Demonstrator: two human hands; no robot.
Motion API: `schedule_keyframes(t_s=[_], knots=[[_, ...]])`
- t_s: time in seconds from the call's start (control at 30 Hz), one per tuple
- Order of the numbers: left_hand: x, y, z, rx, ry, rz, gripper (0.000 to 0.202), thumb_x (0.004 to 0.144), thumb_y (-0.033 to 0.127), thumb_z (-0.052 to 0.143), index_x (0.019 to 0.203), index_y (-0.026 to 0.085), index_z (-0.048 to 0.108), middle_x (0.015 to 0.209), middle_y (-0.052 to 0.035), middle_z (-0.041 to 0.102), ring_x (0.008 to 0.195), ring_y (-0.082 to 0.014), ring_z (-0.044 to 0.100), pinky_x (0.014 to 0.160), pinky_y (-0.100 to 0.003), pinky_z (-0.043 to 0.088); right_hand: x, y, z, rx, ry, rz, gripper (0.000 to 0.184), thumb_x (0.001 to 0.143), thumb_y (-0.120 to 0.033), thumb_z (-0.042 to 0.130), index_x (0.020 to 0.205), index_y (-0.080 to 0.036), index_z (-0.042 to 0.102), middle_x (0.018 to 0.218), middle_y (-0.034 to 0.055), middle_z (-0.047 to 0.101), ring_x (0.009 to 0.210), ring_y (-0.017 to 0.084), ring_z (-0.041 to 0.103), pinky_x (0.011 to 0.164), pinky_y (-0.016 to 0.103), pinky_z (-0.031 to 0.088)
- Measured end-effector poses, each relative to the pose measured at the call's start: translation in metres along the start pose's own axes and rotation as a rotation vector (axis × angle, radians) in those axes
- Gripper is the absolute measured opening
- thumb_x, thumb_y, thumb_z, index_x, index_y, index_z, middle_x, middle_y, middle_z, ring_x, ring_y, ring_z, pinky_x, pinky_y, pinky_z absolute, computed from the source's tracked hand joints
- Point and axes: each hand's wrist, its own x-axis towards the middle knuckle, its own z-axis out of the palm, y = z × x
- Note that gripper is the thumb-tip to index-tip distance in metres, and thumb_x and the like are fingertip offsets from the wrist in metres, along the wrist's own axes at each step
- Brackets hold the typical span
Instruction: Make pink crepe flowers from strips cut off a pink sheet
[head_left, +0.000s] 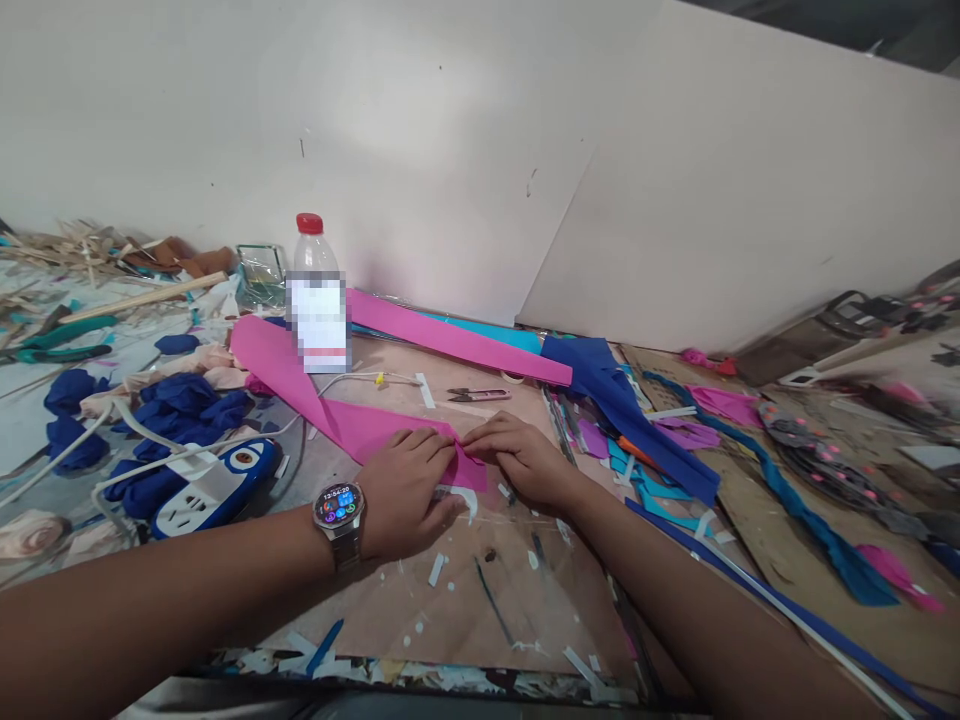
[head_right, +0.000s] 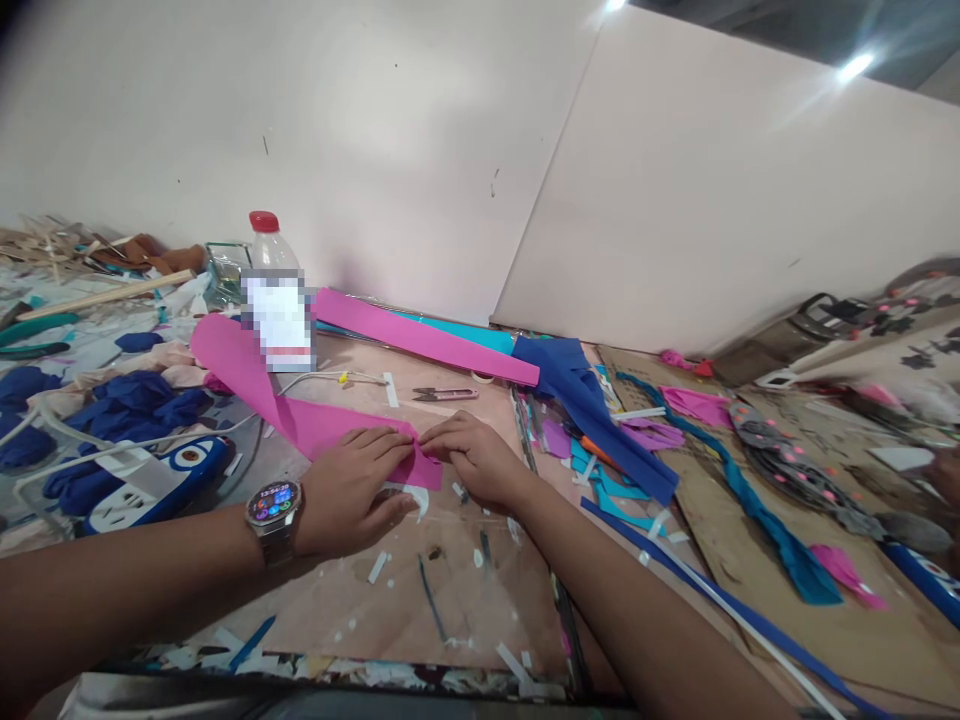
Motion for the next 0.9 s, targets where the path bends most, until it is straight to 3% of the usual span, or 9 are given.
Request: schedule_keyframes(t_s=[0.33,0.53,0.9], knots=[[-0.0014,0.0015,-0.0010,0.034,0.006,0.003,0.048,0.095,0.049,0.052,0.129,0.015,0.059,0.134,-0.0137,0.063,0.126,-0.0331,0.053,0.106,-0.051,0.038,0.0008,-0.0013,-0.0010,0.017,-0.009,-0.040,0.036,0.099,-0.012,0.048,0.108,-0.027,0.079,0.110,0.0060,0.077,0.103,0.022,0.061,0.093,0.042,0.049],[0.0006,0.0031,-0.0041,0.029,-0.007,-0.005,0.041,0.094,0.049,0.053,0.119,0.017,0.061,0.122,-0.0124,0.065,0.117,-0.0313,0.055,0.100,-0.048,0.042,0.0010,0.0001,-0.0007,0.012,-0.008,-0.051,0.039,0.098,-0.010,0.047,0.109,-0.028,0.079,0.111,0.0050,0.077,0.103,0.022,0.061,0.093,0.042,0.049],[0.0005,0.0022,-0.0057,0.034,-0.035,-0.003,0.040,0.094,0.049,0.052,0.120,0.019,0.060,0.120,-0.0116,0.065,0.114,-0.0312,0.056,0.099,-0.048,0.041,-0.0014,0.0063,0.0038,0.037,0.005,0.002,0.041,0.094,-0.006,0.050,0.112,-0.030,0.078,0.113,0.0010,0.077,0.104,0.022,0.061,0.093,0.040,0.052]])
